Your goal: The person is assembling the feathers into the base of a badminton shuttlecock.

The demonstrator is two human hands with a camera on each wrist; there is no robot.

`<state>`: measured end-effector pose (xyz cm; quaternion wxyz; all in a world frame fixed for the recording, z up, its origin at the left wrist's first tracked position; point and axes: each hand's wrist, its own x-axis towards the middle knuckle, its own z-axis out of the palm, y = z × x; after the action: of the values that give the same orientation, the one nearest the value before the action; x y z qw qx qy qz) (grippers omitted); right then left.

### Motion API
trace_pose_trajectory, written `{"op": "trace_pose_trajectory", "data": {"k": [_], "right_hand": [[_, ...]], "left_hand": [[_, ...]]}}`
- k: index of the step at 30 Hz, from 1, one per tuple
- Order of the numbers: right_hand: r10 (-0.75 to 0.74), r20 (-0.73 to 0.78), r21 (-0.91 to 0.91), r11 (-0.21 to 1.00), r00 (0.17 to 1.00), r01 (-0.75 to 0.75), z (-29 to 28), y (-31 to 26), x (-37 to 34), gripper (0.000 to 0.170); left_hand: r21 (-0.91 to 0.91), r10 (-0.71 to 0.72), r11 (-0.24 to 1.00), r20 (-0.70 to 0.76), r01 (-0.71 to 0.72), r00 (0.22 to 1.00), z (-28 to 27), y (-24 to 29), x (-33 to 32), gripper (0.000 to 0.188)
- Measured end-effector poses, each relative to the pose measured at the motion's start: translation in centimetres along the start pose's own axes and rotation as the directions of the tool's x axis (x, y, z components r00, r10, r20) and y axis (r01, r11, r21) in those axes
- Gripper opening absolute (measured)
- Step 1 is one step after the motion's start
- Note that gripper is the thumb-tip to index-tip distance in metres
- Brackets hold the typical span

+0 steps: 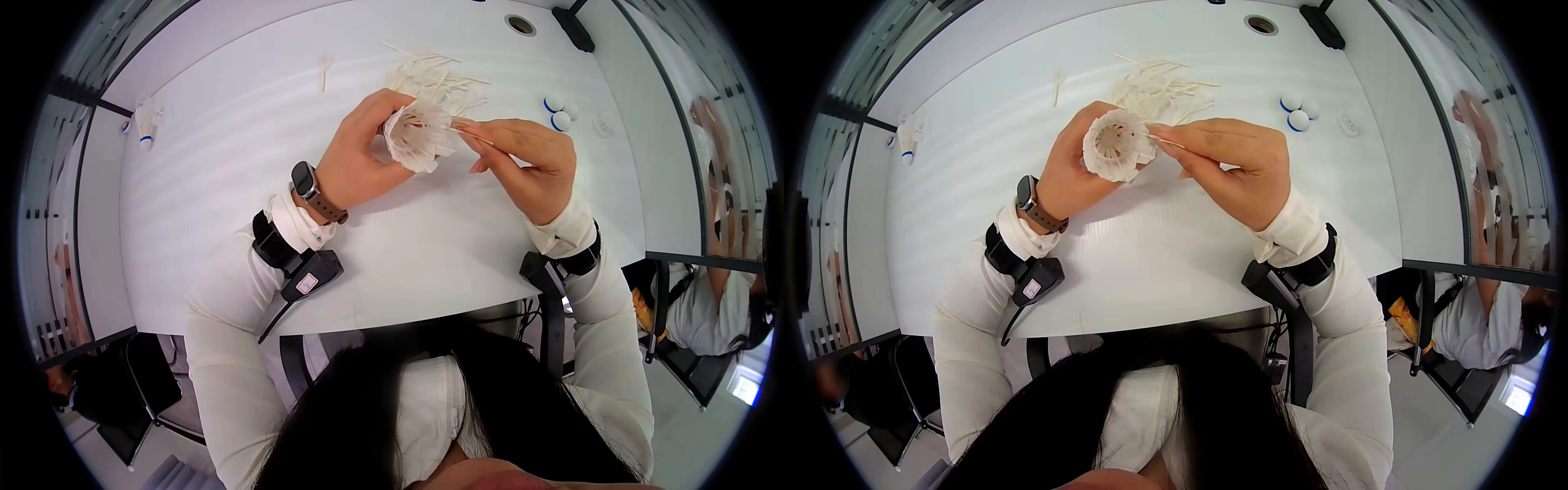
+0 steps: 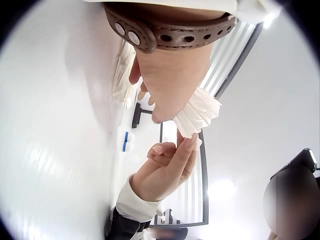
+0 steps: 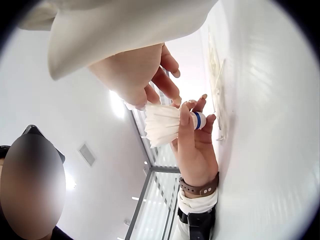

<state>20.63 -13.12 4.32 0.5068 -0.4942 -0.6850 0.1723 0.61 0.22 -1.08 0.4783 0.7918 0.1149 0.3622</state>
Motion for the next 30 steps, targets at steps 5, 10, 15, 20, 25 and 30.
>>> {"op": "trace_pose_trajectory", "data": {"k": [5,10,15,20,25,30], "right_hand": [[0.048,-0.004,0.067,0.997,0.999,-0.048,0.08,-0.27,-0.03,0.023],[0.084,0.054,0.051,0.995,0.995,-0.087,-0.15,-0.50,-0.07,0.027],[0.074,0.012,-0.056,0.996,0.997,-0.074,0.00,-0.47,-0.05,0.022],[-0.100,-0.056,-0.210,0.974,0.993,0.087,0.21,-0.41,0.19,0.016],[-0.114,-0.068,-0.234,0.967,0.991,0.095,0.16,-0.38,0.31,0.015],[0.047,-0.077,-0.209,0.976,0.996,-0.062,0.17,-0.58,0.14,0.009]], "left_hand": [[-0.040,-0.016,0.999,-0.009,0.015,1.000,0.14,-0.04,-0.16,0.046],[-0.021,0.005,1.000,0.005,-0.005,1.000,0.07,-0.07,-0.13,0.046],[0.016,0.080,0.997,0.004,-0.080,0.997,-0.06,-0.11,0.05,0.046],[0.019,0.081,0.997,-0.018,-0.081,0.997,0.10,-0.19,0.00,0.046],[0.023,0.085,0.996,-0.017,-0.085,0.996,0.11,-0.01,0.03,0.046],[0.013,0.053,0.999,-0.001,-0.053,0.999,0.07,-0.13,-0.07,0.047]]}}
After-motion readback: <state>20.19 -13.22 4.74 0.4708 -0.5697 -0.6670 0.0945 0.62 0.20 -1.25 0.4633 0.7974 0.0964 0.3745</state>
